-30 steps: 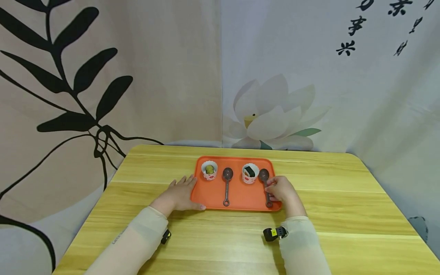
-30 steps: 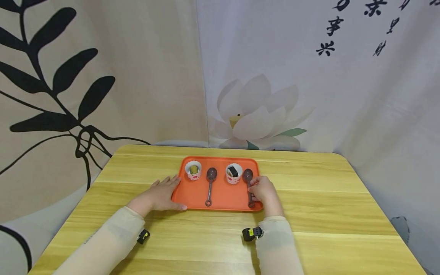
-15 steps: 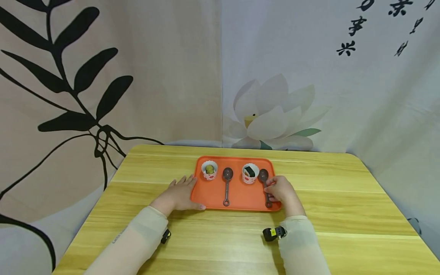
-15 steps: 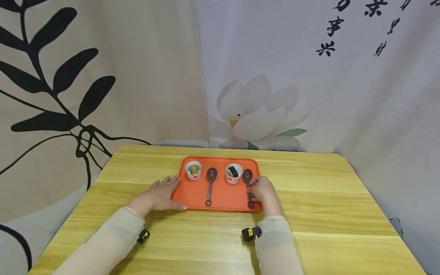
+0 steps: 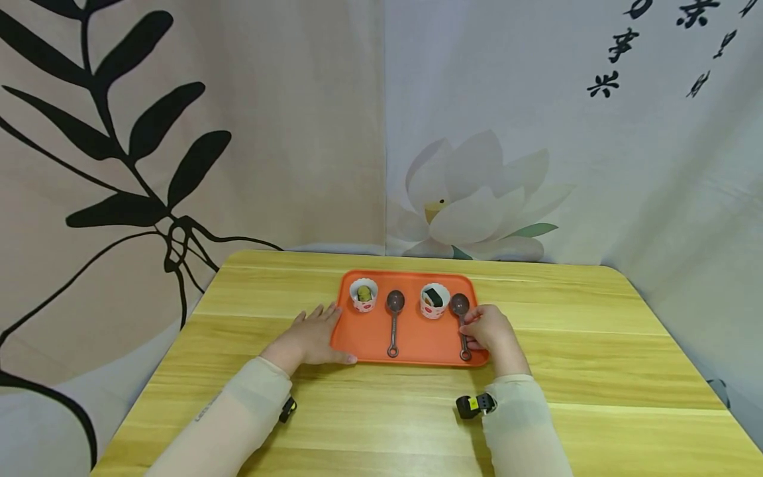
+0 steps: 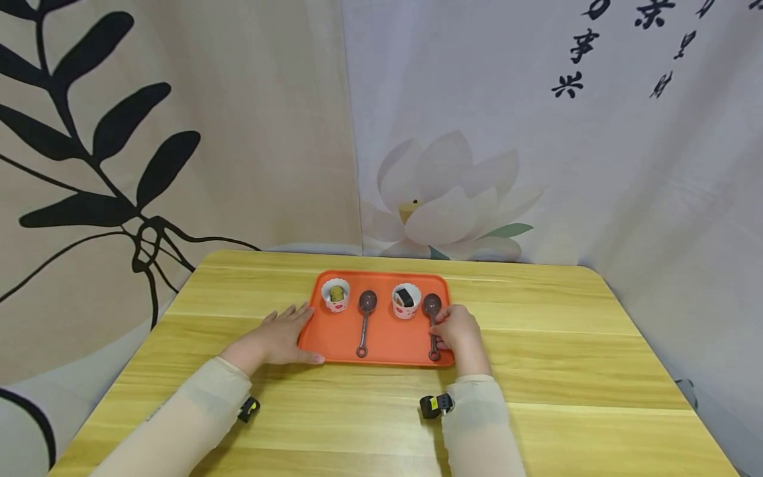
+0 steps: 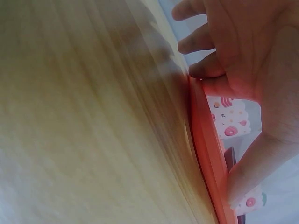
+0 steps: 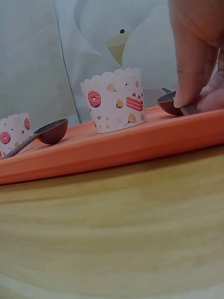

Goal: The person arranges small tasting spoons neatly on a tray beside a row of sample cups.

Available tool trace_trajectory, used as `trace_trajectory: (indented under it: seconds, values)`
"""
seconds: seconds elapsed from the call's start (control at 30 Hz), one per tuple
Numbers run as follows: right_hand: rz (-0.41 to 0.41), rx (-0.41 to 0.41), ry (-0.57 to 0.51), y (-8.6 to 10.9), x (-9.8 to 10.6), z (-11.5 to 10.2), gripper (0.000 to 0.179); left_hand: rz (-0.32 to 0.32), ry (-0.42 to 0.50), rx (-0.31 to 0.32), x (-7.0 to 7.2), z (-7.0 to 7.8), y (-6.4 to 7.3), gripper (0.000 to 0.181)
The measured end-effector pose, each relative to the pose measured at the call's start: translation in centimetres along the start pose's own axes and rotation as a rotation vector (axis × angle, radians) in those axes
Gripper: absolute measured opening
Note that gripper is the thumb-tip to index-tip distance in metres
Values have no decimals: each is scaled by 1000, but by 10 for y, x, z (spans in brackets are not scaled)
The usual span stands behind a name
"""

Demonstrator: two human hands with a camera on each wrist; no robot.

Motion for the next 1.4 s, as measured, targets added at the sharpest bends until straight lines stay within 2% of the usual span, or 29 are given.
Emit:
trace_trajectory:
  seconds: [0.43, 1.1, 1.4]
  values:
    - [10, 4, 8, 0, 1, 1, 16, -2, 3, -2, 0, 1, 0, 115]
    - [22, 33, 25, 13, 10, -5, 22, -2, 17, 7, -2, -1, 0, 116]
    - [5, 101, 72, 32, 22, -15, 21, -8, -3, 2, -2, -1, -1, 117]
Point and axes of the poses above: each hand's wrist, its own y-axis away from the middle knuckle, its own x-axis out of the back of the hand, z = x × y, the point moved 6 cm from there along -y, towards the middle knuckle, and after that the axes turned 5 degrees about -z, right-handed, at the moved point
